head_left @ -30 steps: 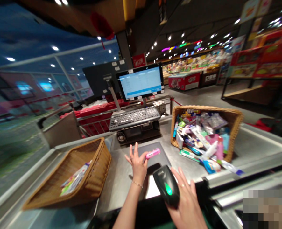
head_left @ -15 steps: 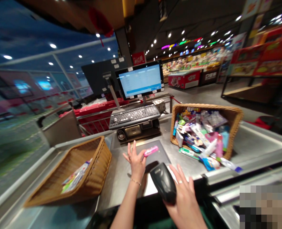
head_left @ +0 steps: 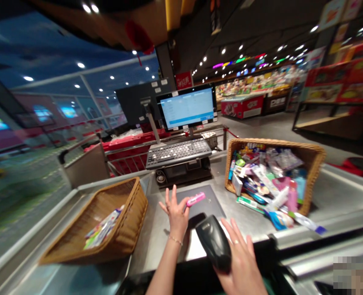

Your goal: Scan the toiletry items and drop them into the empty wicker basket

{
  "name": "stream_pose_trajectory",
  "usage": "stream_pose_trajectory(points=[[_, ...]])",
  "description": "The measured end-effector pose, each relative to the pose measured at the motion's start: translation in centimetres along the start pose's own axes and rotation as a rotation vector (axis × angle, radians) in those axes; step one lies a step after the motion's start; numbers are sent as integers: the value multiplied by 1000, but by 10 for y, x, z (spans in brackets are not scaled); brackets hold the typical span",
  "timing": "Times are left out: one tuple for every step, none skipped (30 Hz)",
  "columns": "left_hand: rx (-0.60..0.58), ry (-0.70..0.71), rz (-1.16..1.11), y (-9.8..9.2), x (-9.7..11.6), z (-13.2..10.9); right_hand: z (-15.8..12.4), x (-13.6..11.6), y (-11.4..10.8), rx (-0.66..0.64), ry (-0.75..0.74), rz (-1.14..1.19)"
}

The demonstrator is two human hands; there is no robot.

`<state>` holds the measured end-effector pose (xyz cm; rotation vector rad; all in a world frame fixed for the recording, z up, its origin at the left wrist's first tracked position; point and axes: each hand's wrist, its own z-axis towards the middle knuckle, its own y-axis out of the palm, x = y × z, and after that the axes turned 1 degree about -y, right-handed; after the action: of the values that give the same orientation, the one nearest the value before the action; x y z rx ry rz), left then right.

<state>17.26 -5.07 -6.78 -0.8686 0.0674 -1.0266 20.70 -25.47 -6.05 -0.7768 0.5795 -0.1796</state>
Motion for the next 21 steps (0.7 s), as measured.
stream_pose_trajectory(points=[[2,-1,-2,-1,0,0,0,0,0,-2,4,3],[3,-1,-4,-1,-1,0,0,-1,1,-4,8,7],[4,-3,-5,-2,-1,0,0,-2,1,-6,10,11],[5,-5,-6,-3,-2,0,0,-2,1,-6,10,13],[4,-7,-7,-4,-3,0,1,-3,1,-7,7,15],[5,-9,-7,-5,-3,0,1,-3,2,-10,3,15],[6,-9,-6,-6,-4,0,1,-3,2,-13,-1,13],[8,-8,-4,-7,-5,0,1,-4,3,-16,-5,10],[11,-8,-1,-8,-6,0,1,-4,4,-19,-10,7],[15,-8,2,-8,-7,0,1,-4,4,-20,-14,6],[20,-8,7,-9,-8,1,1,-5,5,-21,-16,6],[26,-9,11,-10,-9,0,1,-5,5,-21,-18,7],[31,-11,14,-10,-10,0,1,-6,5,-21,-20,11],[35,-13,16,-11,-11,0,1,-7,5,-23,-21,15],[38,-13,18,-12,-11,0,2,-7,6,-26,-21,19],[39,-14,20,-12,-12,0,2,-8,6,-30,-21,23],[42,-15,22,-13,-12,0,2,-9,6,-33,-22,27],[43,-16,24,-14,-13,0,2,-10,6,-37,-22,31],[44,-17,25,-15,-14,1,2,-10,6,-39,-24,34],[45,-18,26,-16,-14,1,2,-11,7,-39,-27,37],[46,-20,25,-17,-15,1,2,-12,7,-37,-30,41]])
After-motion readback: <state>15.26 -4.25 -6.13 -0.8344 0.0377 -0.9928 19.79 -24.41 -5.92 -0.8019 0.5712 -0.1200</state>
